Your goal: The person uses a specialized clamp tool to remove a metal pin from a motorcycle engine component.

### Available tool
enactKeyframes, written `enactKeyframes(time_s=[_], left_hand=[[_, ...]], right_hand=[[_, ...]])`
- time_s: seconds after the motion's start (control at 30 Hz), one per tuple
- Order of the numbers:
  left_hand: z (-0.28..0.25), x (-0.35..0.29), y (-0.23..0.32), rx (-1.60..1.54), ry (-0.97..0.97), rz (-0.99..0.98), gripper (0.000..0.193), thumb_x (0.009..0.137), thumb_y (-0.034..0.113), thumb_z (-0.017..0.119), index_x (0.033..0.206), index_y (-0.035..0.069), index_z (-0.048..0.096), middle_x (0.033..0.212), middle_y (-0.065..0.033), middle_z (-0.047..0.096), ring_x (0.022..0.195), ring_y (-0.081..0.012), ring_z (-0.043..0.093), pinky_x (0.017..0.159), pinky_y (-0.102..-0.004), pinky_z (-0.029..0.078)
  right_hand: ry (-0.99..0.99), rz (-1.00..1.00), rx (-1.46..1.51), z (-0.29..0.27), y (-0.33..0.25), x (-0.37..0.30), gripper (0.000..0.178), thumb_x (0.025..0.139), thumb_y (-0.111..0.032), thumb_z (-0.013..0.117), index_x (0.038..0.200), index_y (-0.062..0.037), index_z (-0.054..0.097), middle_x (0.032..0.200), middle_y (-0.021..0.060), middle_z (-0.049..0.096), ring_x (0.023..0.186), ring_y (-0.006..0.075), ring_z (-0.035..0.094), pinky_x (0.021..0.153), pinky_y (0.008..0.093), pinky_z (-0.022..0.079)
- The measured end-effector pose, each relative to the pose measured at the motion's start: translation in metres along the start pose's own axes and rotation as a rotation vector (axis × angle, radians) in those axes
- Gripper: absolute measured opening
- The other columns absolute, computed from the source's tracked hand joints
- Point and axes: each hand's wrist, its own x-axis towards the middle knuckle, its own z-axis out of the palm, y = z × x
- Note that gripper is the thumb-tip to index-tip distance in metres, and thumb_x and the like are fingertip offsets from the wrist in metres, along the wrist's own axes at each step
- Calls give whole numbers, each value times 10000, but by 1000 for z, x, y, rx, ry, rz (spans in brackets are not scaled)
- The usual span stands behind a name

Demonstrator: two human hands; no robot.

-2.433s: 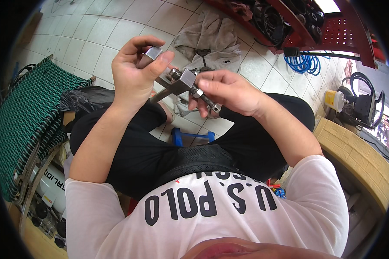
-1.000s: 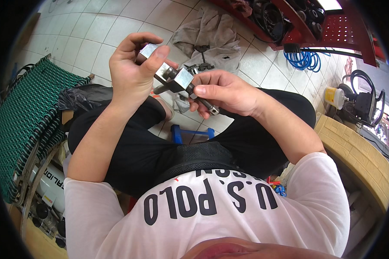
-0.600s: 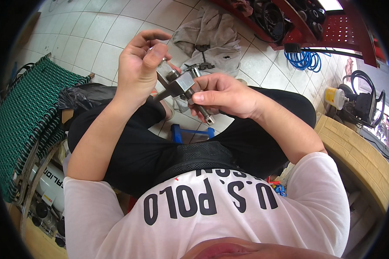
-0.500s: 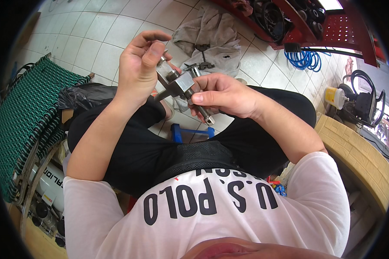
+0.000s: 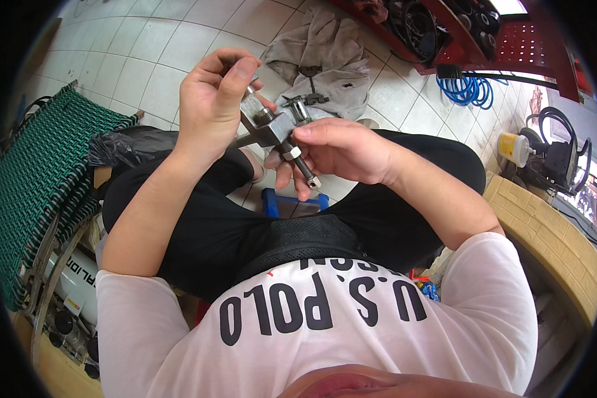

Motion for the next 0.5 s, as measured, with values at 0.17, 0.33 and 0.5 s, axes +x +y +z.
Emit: enactKeyframes(time_s=[0.17, 0.33, 0.5], left_hand=[[-1, 2, -3, 20, 49, 8, 367, 1017, 394, 667, 1105, 41, 621, 852, -75, 633, 678, -179, 725, 644, -321, 630], [1, 0, 2, 30, -6, 3, 365, 1017, 405, 662, 1094, 50, 619, 850, -68, 632, 676, -181, 729, 635, -318, 627], [1, -1, 1, 20, -11, 2, 383, 1010, 421, 666, 1091, 50, 617, 848, -65, 633, 673, -180, 730, 630, -314, 626]], right_hand=[[-17, -47, -39, -5, 1, 0, 502, 1064, -389, 554, 1199, 78, 678, 1030, 207, 750, 786, 213, 698, 817, 323, 554], [-15, -42, -96, -4, 1, -2, 451, 1050, -359, 610, 1173, 69, 676, 1016, 184, 751, 811, 204, 704, 831, 320, 567], [18, -20, -151, -3, 0, -1, 471, 1016, -393, 674, 1146, 60, 667, 984, 152, 755, 816, 180, 707, 813, 304, 564]])
